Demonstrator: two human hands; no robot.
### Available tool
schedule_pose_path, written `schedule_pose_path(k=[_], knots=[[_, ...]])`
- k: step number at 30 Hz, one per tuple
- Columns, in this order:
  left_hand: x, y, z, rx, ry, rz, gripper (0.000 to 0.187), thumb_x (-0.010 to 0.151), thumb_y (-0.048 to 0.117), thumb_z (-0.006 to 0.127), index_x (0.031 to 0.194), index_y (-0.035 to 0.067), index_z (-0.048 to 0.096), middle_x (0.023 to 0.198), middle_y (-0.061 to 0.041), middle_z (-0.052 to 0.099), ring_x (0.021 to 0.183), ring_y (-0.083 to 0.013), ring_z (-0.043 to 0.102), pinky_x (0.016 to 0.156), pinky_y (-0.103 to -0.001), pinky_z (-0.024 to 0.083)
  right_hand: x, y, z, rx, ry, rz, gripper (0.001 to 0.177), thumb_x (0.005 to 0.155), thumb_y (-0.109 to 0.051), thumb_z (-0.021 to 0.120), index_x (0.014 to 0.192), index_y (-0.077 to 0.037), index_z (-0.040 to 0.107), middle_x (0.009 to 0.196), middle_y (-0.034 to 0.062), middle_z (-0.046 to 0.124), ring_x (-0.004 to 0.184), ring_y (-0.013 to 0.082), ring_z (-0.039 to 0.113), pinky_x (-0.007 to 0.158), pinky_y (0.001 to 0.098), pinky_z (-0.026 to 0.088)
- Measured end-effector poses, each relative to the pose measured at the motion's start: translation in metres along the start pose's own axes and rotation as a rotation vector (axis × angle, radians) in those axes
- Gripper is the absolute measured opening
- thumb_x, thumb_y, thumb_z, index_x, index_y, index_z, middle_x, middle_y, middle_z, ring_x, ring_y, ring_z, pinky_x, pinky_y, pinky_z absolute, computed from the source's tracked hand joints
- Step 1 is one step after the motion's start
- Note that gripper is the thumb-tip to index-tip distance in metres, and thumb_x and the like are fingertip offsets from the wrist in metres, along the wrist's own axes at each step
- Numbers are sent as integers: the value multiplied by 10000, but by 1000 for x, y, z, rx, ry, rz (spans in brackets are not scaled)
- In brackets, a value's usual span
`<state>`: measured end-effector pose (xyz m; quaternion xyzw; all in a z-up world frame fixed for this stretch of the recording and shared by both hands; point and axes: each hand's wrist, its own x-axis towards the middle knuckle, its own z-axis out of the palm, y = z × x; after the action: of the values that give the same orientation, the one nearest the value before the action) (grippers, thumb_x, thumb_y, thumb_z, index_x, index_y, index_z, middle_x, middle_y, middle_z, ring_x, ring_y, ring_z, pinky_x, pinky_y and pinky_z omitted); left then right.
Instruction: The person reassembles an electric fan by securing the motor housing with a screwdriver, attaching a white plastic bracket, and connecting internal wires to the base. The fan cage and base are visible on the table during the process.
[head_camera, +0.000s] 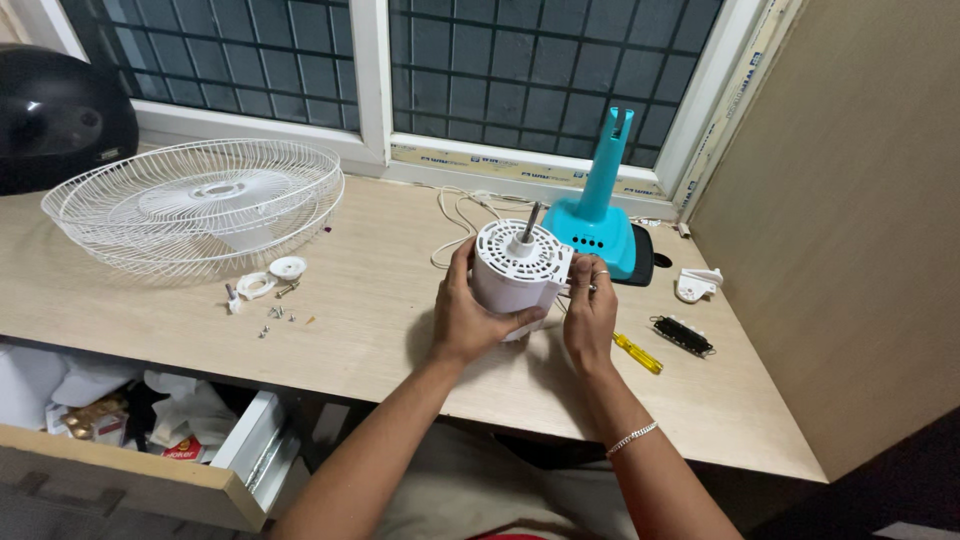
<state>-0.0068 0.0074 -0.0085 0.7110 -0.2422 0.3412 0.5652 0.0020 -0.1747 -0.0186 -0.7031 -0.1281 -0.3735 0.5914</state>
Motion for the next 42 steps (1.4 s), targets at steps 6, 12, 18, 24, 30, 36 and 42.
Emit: schedule_pose_path(k=[6,12,18,24,30,36,42], knots=[[4,1,-3,33,51,37,1153,522,415,1023,1432,8,444,1345,-187,648,1254,-322,656,1054,-431,556,0,1,3,193,-60,192,475,1146,-442,435,1139,-3,615,781,66,540,614,122,449,531,266,357],[2,7,-3,-40,38,37,1094,579,373,1017,1433,23,429,1329,-158,674,1268,-294,663,1085,-426,556,-1,-6,3,77,-69,97,413,1102,-380,459,1154,0,612,824,36,630,658,87,583,586,236,502],[3,5,-4,14,83,19,1096,555,358,1025,1416,22,435,1325,-176,651,1254,-304,649,1053,-425,556,-3,-13,5,22,-97,23,307,1097,-256,487,1221,9,582,875,54,668,716,98,627,638,249,540],[8,-3,-2,11,129,-15,1090,549,364,1011,1411,18,440,1328,-189,651,1242,-314,654,1035,-415,565,-2,-15,7,136,-124,47,349,1092,-250,449,1327,4,493,984,97,716,858,135,703,736,271,611],[15,-11,-4,-73,136,-98,1097,582,387,994,1442,14,424,1345,-186,647,1241,-314,660,1021,-409,574,1,-12,11,212,-165,79,329,1091,-220,427,1304,8,532,1055,129,701,891,177,720,726,302,622],[15,-33,-2,-51,73,-121,1096,606,363,992,1485,-9,452,1386,-217,599,1275,-327,614,1035,-432,536,1,-7,10,202,-88,65,228,1090,-197,499,1120,14,579,967,111,701,814,158,732,662,295,622],[42,-71,-12,-213,-175,-163,977,696,338,926,1477,-3,449,1406,-179,625,1303,-280,623,1085,-402,526,-2,-11,8,22,-150,-9,212,1077,-184,559,993,2,618,766,50,694,639,86,661,538,241,559]])
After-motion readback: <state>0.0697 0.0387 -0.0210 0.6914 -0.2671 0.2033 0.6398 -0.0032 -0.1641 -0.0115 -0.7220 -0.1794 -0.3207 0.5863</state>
